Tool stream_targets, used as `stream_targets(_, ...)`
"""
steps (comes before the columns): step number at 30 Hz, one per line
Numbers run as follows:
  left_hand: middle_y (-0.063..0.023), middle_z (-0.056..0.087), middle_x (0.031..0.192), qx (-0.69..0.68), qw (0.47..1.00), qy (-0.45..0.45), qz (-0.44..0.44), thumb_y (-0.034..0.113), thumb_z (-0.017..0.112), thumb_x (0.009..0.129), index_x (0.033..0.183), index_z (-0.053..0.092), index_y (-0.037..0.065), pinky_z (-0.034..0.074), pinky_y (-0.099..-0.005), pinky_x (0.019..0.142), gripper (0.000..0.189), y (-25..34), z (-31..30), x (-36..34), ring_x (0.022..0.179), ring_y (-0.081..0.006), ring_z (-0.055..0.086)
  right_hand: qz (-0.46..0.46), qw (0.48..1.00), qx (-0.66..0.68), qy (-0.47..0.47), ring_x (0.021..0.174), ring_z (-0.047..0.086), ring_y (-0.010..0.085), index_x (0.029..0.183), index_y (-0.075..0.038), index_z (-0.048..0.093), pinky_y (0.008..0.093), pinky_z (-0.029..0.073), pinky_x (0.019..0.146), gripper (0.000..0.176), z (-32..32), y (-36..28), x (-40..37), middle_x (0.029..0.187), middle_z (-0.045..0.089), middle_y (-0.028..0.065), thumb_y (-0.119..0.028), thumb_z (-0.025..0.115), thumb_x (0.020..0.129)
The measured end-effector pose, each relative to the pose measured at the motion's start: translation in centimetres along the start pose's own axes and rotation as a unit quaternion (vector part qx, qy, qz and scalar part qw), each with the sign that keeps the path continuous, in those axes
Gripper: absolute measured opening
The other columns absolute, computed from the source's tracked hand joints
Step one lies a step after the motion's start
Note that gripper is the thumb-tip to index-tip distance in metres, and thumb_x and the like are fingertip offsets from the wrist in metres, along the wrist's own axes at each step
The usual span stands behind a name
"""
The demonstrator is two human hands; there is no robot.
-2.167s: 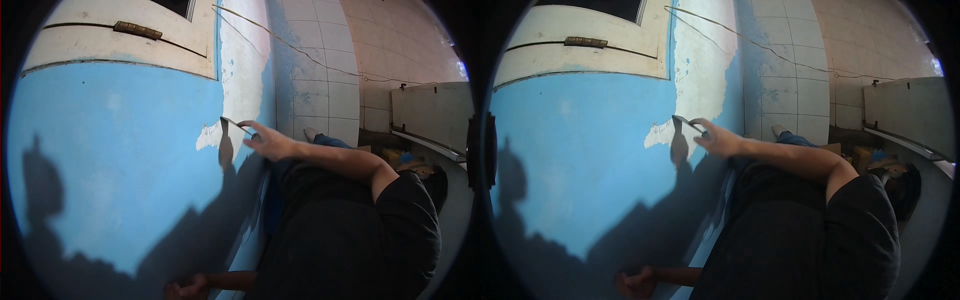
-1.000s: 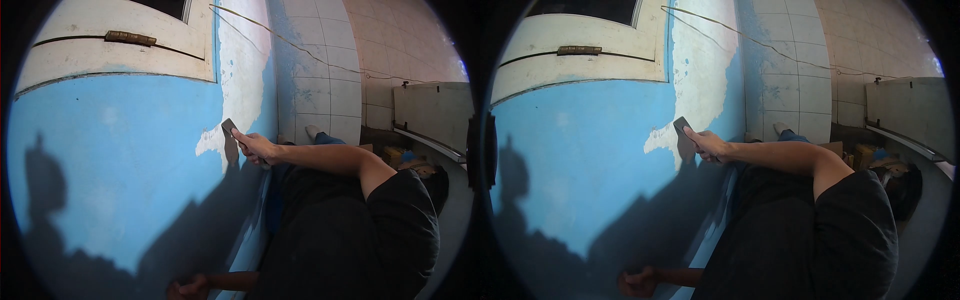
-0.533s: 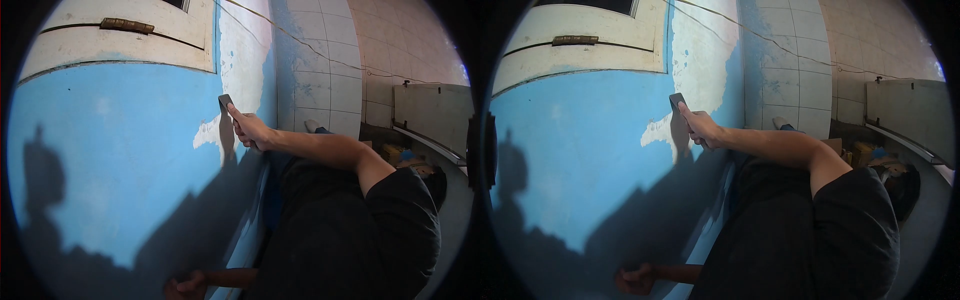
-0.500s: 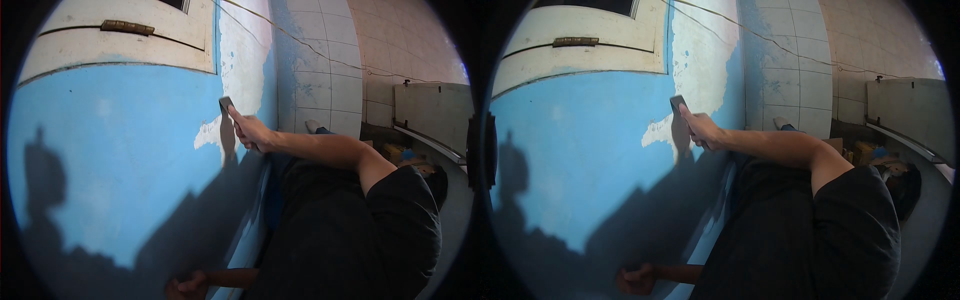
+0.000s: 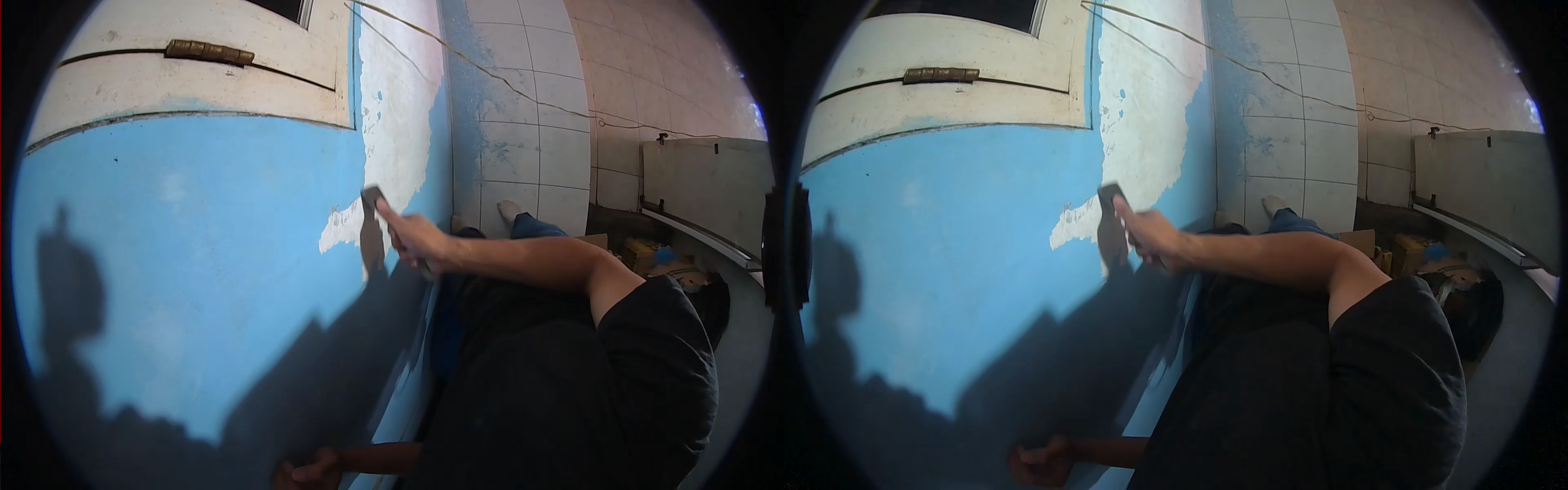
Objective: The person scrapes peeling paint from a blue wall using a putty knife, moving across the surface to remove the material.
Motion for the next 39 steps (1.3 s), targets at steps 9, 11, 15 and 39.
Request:
stream_targets(9,-0.0075,0.052,0.071,0.001,1.0,0.003,0.002,0.026,0.05,0.1,0.073,0.052,0.004,0.041,-0.0349,0.063,0.036,0.4,0.3,0.4,0.061,-0.0206,0.048,0.032,0.999,0.004,-0.031,0.049,0.027,0.006,0.07,-0.019,0.033,0.0247,0.029,0.042,0.057,0.7,0.6,-0.8,0.061,0.028,-0.0063,-0.072,0.041,0.091)
stream_targets(11,-0.0073,0.052,0.071,0.0,1.0,-0.005,0.022,0.027,0.05,0.1,0.072,0.052,0.004,0.04,-0.0349,0.062,0.036,0.3,0.2,0.5,0.061,-0.0204,0.048,0.03,0.999,0.005,-0.036,0.049,0.027,0.0058,0.07,-0.019,0.033,0.0243,0.028,0.043,0.057,0.3,0.5,-0.3,0.061,0.027,-0.0066,-0.072,0.04,0.091)
stream_targets(15,-0.0105,0.055,0.071,0.022,0.998,-0.006,0.054,0.022,0.05,0.099,0.073,0.054,0.001,0.044,-0.0369,0.062,0.033,-0.8,-0.1,-0.1,0.062,-0.0232,0.052,0.072,0.996,0.019,-0.045,0.048,0.027,0.0056,0.07,-0.019,0.033,0.0245,0.029,0.042,0.058,1.5,0.2,-1.9,0.061,0.029,-0.0065,-0.072,0.04,0.091)
stream_targets(39,-0.0162,0.061,0.069,-0.026,0.996,0.02,0.078,0.016,0.053,0.095,0.073,0.061,-0.003,0.049,-0.0403,0.061,0.03,-2.1,-0.8,-0.7,0.063,-0.029,0.059,-0.001,0.999,-0.025,-0.046,0.047,0.027,0.0053,0.073,-0.017,0.037,0.0233,0.029,0.041,0.061,1.9,0.1,-2.0,0.058,0.029,-0.0061,-0.075,0.041,0.088)
Point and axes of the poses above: each hand's wrist, its own x-axis towards the middle knuckle, its own z-axis out of the palm, y = z × x, the point moved 2 cm from there along x, towards the middle knuckle
